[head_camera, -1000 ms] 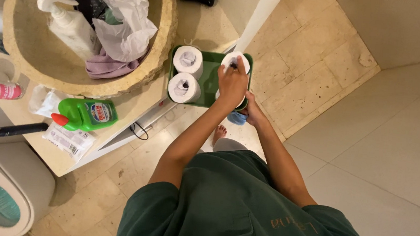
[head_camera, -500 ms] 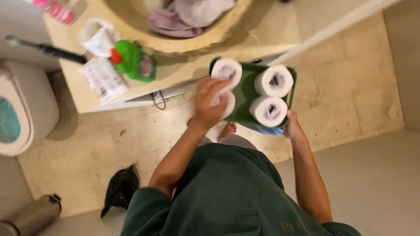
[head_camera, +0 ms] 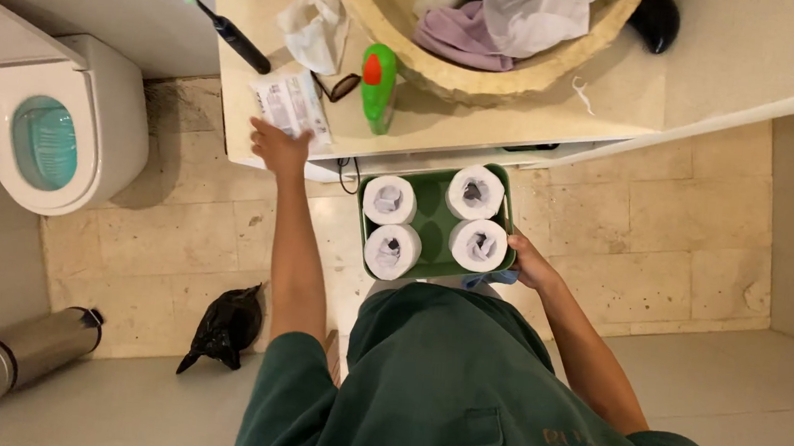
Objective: Organizing bathroom supplies into a tray and wiping the vanity counter surface.
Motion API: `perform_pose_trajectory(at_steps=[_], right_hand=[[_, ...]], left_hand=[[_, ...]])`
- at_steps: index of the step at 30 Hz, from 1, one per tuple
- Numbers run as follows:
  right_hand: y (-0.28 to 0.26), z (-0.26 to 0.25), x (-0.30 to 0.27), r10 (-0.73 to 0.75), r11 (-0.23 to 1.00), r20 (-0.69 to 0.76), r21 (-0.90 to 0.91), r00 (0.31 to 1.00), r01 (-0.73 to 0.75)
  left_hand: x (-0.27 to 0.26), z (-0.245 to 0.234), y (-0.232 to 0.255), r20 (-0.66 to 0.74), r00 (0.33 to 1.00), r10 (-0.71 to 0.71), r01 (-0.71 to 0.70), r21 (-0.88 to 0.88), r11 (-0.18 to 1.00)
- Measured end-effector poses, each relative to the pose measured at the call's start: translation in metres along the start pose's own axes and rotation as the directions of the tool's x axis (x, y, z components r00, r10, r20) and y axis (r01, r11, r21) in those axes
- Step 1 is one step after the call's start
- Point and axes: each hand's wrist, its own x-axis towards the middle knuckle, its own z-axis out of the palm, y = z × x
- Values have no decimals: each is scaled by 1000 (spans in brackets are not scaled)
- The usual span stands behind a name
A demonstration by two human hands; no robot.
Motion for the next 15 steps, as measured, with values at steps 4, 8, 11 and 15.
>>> perform_pose_trajectory(at_steps=[4,8,11,15], right_hand=[[15,14,7,14,998,-28,-57,1000,-15],[3,52,-4,8,996,-62,-83,998,-13],[2,66,-10,-75,997,-44,-35,996,74],[4,82,-25,-215,975,29,59,976,213]], left_hand=[[24,22,-37,135,982,-134,154,-155,976],[-15,-39,-65,152,984,-93,154,-463,873],[-79,-155,-3,271,963,-1,126,-446,886],[-149,-232,57,385,892,236,-1,-523,853]])
